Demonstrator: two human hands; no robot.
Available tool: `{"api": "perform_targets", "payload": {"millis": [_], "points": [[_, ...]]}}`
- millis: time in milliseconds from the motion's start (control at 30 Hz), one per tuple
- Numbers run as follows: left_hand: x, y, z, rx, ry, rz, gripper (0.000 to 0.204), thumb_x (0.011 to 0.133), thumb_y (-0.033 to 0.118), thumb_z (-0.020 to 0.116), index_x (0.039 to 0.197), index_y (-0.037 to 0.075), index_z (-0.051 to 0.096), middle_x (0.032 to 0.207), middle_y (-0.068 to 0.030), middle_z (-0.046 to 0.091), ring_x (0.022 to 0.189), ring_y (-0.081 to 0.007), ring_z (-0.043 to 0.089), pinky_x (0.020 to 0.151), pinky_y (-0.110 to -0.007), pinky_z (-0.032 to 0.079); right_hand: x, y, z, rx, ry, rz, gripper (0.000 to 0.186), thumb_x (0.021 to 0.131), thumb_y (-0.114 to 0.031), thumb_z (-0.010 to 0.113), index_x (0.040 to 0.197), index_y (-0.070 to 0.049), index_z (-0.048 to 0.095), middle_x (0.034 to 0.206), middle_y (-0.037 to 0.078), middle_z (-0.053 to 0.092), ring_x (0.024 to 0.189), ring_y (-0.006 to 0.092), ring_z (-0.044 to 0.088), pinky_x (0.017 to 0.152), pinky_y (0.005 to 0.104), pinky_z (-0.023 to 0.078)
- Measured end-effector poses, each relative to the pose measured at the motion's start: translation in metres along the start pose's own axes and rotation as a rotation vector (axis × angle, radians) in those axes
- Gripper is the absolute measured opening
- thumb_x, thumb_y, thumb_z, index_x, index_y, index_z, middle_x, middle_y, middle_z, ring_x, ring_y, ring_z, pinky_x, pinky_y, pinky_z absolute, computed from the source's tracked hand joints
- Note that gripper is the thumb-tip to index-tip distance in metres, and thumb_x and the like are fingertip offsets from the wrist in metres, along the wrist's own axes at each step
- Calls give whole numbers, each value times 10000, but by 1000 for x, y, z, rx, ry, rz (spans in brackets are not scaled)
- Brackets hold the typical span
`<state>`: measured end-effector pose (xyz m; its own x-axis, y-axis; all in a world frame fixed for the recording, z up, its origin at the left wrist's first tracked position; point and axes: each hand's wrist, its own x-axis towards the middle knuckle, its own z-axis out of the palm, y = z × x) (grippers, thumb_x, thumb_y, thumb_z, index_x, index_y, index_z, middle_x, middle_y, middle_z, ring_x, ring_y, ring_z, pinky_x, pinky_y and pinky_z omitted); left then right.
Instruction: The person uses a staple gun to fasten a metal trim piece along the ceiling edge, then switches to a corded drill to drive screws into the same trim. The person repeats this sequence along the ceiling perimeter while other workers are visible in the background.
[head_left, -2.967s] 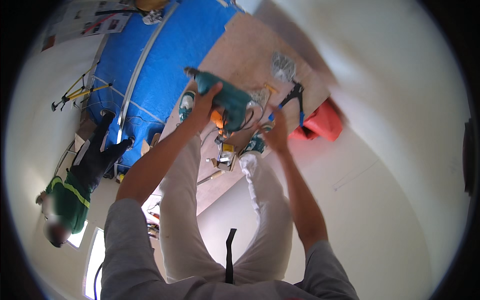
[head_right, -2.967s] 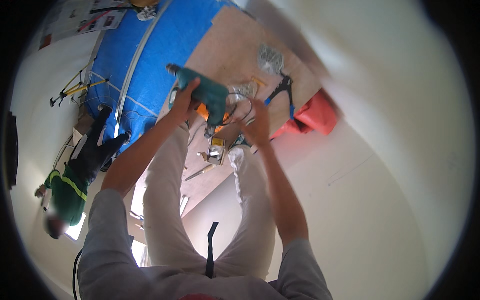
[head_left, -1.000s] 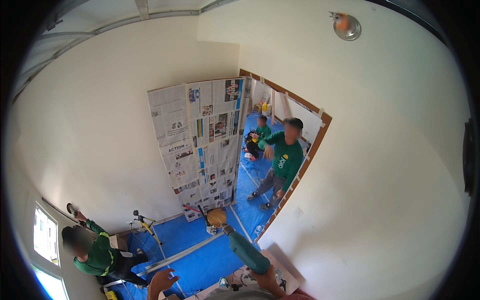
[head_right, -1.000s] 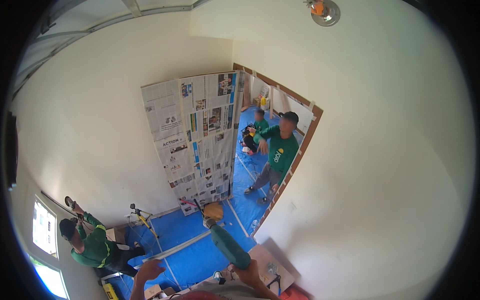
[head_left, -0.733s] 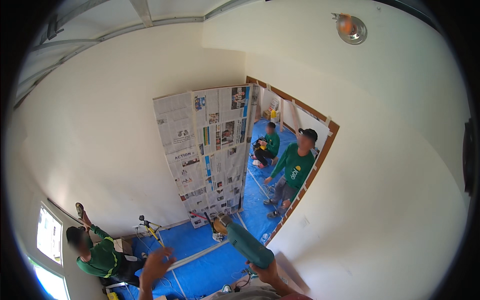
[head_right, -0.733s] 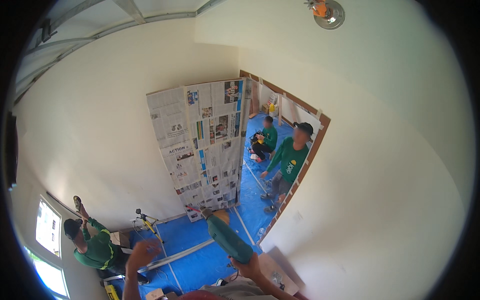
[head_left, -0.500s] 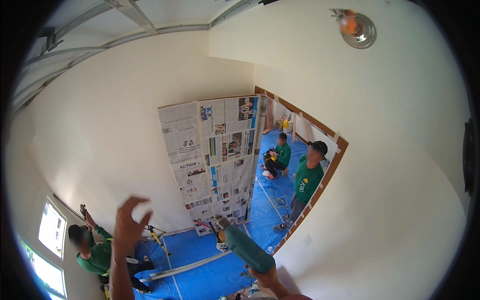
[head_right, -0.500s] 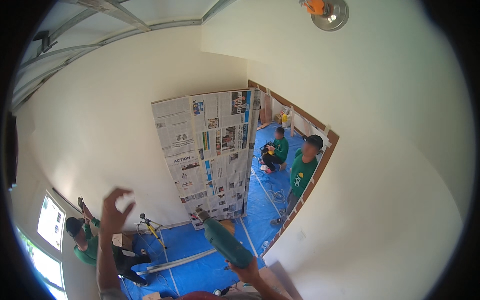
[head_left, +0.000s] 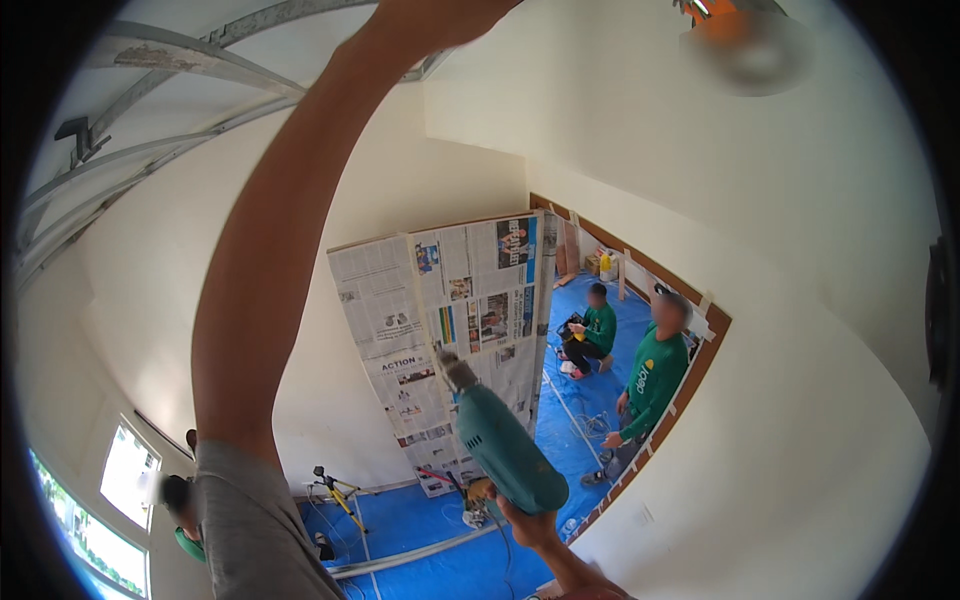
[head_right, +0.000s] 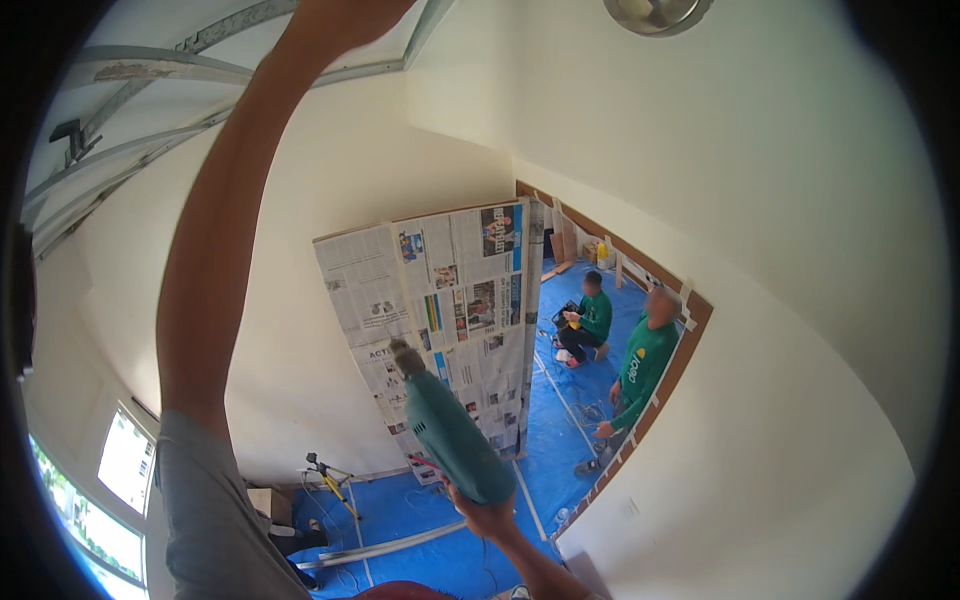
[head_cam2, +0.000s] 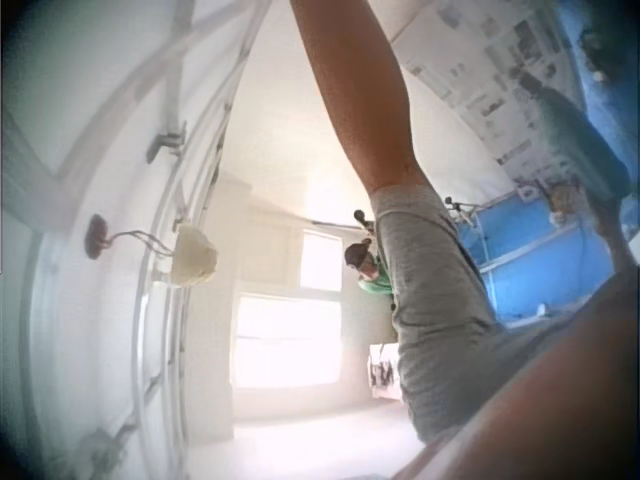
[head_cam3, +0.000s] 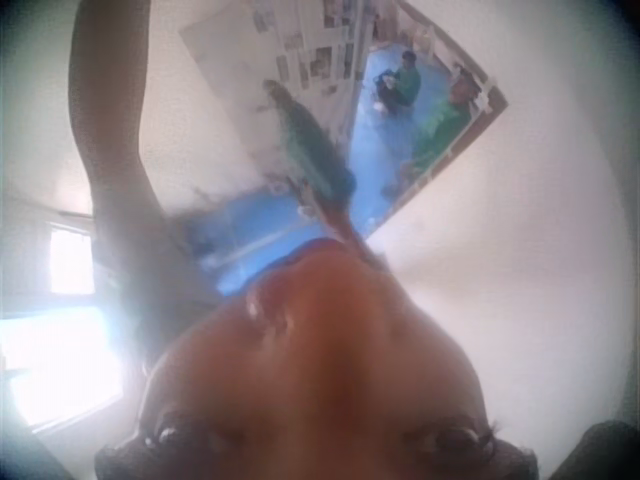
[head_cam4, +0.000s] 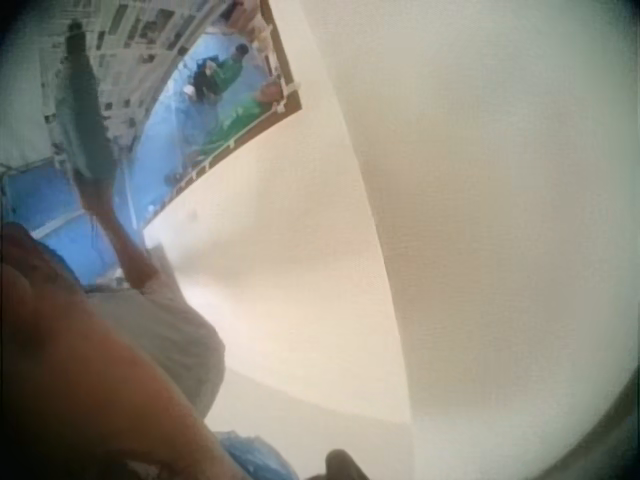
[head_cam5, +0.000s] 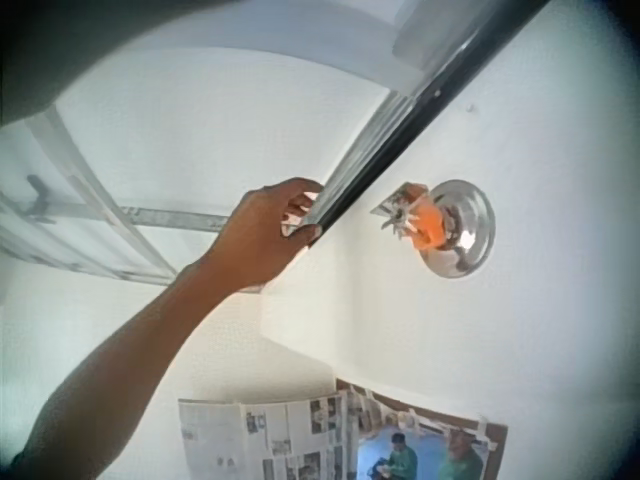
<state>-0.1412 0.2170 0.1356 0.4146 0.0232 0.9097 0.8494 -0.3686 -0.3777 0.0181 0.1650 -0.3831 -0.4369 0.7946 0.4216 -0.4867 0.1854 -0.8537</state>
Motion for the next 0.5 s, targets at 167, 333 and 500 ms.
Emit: {"api": "perform_targets", "payload": {"millis": [167, 333, 500], "points": [[69, -30, 36, 210, -151, 107, 509, 839, 110, 777, 1301, 5, 590, 1076, -231, 728, 1019, -424, 699, 877, -483, 573, 87, -16, 19, -233, -131, -295, 288, 942, -1, 631, 1225, 50, 616, 1018, 118, 725, 916, 183, 697, 842, 361, 571], [81, -45, 56, 486, -110, 188, 527, 825, 54, 721, 1309, -38, 532, 968, -284, 715, 953, -470, 691, 827, -537, 569, 155, -44, 50, -56, -53, -315, 268, 951, 4, 615, 1213, 62, 622, 1063, 142, 729, 881, 172, 692, 798, 345, 571], [83, -42, 53, 530, -210, 145, 504, 826, 36, 721, 1283, -50, 529, 967, -301, 708, 957, -467, 694, 834, -523, 580, 229, -74, 91, 303, -27, -459, 269, 945, 21, 603, 1208, 77, 611, 1072, 160, 724, 789, 162, 665, 702, 336, 547]]}}
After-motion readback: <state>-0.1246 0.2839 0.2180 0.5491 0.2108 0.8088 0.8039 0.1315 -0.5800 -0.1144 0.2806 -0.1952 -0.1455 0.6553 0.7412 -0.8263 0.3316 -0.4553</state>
